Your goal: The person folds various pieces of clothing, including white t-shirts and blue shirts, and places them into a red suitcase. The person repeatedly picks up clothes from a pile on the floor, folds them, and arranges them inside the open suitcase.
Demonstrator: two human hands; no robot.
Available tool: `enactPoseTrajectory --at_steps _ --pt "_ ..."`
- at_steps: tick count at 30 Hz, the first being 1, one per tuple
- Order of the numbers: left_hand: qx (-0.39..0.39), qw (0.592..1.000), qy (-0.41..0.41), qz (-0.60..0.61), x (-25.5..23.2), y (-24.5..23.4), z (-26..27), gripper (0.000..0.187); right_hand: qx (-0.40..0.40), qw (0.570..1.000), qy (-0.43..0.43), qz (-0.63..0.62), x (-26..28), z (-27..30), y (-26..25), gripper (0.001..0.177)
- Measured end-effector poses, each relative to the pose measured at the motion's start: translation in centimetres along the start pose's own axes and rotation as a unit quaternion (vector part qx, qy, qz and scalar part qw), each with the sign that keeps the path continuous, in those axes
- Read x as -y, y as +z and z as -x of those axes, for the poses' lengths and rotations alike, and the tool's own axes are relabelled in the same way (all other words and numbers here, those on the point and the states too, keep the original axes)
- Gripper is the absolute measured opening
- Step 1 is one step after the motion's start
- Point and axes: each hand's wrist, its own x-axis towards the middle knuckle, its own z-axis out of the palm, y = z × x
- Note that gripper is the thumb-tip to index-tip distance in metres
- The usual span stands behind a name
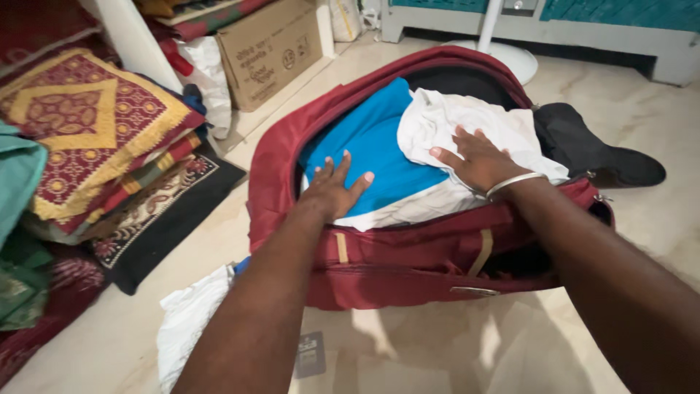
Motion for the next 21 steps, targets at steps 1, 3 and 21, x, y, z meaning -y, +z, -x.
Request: enactPoseTrajectory --at_steps 1,3,21 --pt "0.01 1.0 0.0 -0.001 0.2 -0.1 0.0 0.101 -0.018 1.0 0.009 -0.004 0.4 0.0 0.1 0.095" --pt "0.022 1.0 -0.013 -0.003 0.8 -0.2 0.3 0.1 -0.054 0.998 0.028 -0.011 1.3 0.2 0.9 0.088" --pt "-0.216 0.918 0.329 -0.042 8.2 -4.1 20.2 0.047 -0.172 0.935 -0.13 0.282 8.7 7.1 5.8 0.072"
